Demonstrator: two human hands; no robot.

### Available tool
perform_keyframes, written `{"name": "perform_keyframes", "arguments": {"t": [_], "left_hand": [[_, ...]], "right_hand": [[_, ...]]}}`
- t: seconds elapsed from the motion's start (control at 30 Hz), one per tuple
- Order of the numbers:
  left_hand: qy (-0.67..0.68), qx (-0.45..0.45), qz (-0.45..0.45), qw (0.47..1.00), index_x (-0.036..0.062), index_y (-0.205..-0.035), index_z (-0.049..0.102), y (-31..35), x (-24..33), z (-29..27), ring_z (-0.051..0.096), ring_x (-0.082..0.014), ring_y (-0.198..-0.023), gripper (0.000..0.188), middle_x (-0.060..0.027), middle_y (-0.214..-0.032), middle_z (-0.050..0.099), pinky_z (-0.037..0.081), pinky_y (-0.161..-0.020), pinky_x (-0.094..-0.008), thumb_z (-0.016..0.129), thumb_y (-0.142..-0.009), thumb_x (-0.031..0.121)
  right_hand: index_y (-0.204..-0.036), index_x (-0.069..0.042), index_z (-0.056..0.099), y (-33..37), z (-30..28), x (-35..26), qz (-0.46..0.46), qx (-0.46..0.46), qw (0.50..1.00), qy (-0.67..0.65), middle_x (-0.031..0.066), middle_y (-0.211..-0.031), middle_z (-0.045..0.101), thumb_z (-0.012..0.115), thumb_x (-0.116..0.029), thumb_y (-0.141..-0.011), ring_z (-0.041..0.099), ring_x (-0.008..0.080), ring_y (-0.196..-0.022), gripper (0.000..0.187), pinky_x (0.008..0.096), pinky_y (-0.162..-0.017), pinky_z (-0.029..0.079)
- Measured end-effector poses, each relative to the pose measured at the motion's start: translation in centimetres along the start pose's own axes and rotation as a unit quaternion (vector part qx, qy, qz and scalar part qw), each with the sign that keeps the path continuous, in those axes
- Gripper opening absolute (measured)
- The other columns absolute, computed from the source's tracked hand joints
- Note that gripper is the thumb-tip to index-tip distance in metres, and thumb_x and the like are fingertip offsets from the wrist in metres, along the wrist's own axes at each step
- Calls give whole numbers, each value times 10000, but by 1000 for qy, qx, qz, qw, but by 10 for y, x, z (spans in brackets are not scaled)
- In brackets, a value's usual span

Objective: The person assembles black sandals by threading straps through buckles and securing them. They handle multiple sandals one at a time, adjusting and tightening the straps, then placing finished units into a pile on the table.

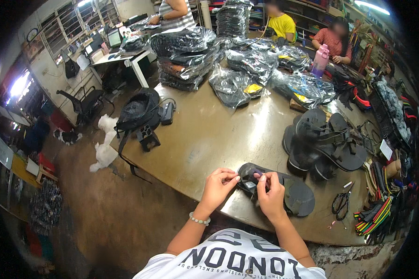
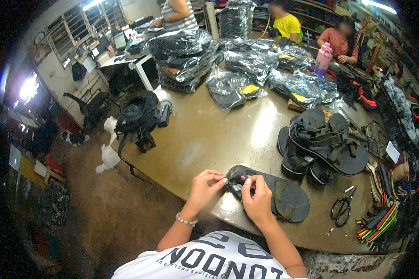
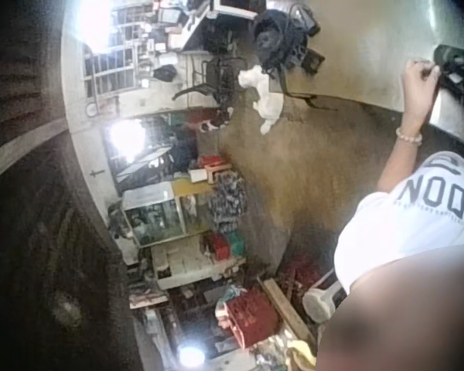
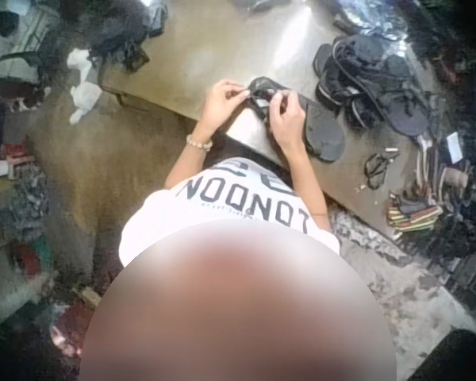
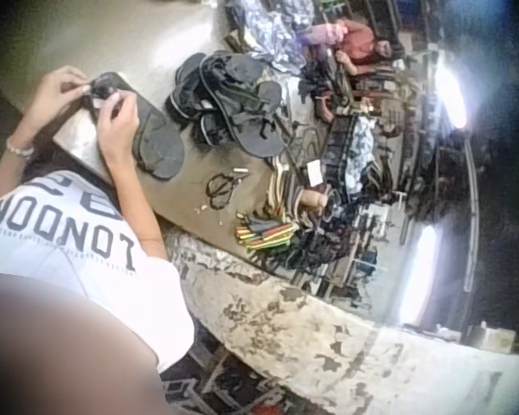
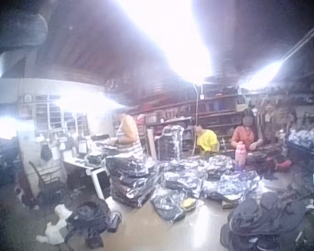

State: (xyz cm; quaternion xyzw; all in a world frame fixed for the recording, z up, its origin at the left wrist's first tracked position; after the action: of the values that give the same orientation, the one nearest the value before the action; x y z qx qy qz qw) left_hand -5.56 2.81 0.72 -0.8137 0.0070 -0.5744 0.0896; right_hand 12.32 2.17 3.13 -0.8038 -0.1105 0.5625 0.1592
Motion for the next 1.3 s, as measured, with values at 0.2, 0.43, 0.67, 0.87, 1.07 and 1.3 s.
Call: {"name": "perform_keyframes", "arguments": {"t": [0.2, 0.43, 0.67, 0.87, 1.07, 1.3], "left_hand": [[54, -123, -49, 990, -41, -876, 727, -14, -12, -4, 653, -163, -894, 149, -120, -1033, 688, 526, -805, -298, 753, -799, 84], [123, -162, -85, 975, -37, -929, 721, -13, -32, -5, 617, -145, -930, 164, -104, -1065, 669, 480, -849, -275, 725, -827, 91], [63, -80, -34, 994, -22, -952, 700, 5, -29, -2, 621, -159, -931, 161, -100, -1052, 676, 488, -818, -291, 693, -859, 109], [-134, -51, 170, 975, -6, -986, 561, 13, 18, 6, 539, -343, -976, 119, -139, -1029, 585, 436, -875, -394, 569, -898, 75], [-95, -28, 218, 971, -11, -995, 510, 7, 24, 28, 500, -356, -1031, 92, -182, -1077, 522, 408, -914, -420, 522, -914, 31], [-75, 6, 195, 978, -2, -974, 511, 10, 13, 30, 528, -324, -1038, 66, -177, -1087, 539, 419, -925, -388, 486, -962, 57]], "right_hand": [[-967, 47, 532, -16, 19, -15, 19, -26, 997, -73, 152, -879, 681, 513, -83, -973, 676, 154, -759, 132, 277, -668, 544], [-910, 31, 511, -28, 35, 7, 80, -79, 993, 26, 249, -726, 605, 544, -137, -920, 618, 408, -649, 171, 442, -596, 481], [-901, 12, 506, -30, 38, 6, 98, -55, 993, 46, 241, -690, 591, 532, -141, -932, 613, 396, -629, 158, 443, -581, 475], [-891, 10, 506, -22, 12, -19, 25, -22, 996, 83, 224, -672, 589, 529, -139, -940, 612, 362, -586, 159, 424, -554, 473], [-893, 26, 497, -14, -9, 17, 125, 8, 986, -109, 133, -807, 663, 516, -125, -969, 679, 170, -685, 170, 297, -598, 543], [-908, 44, 509, -4, -5, 25, 121, -51, 990, -49, 111, -945, 617, 516, -99, -971, 647, 136, -819, 157, 257, -703, 541]]}}
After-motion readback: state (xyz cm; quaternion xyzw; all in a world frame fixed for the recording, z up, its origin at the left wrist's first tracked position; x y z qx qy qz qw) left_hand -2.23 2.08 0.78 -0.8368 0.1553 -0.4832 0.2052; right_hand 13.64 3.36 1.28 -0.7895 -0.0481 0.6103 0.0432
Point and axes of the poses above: each hand's wrist, its own y-axis away from the middle knuckle, its own z-axis out of the palm, x = y × z, the point moved 5 cm from there along -y, towards the middle knuckle
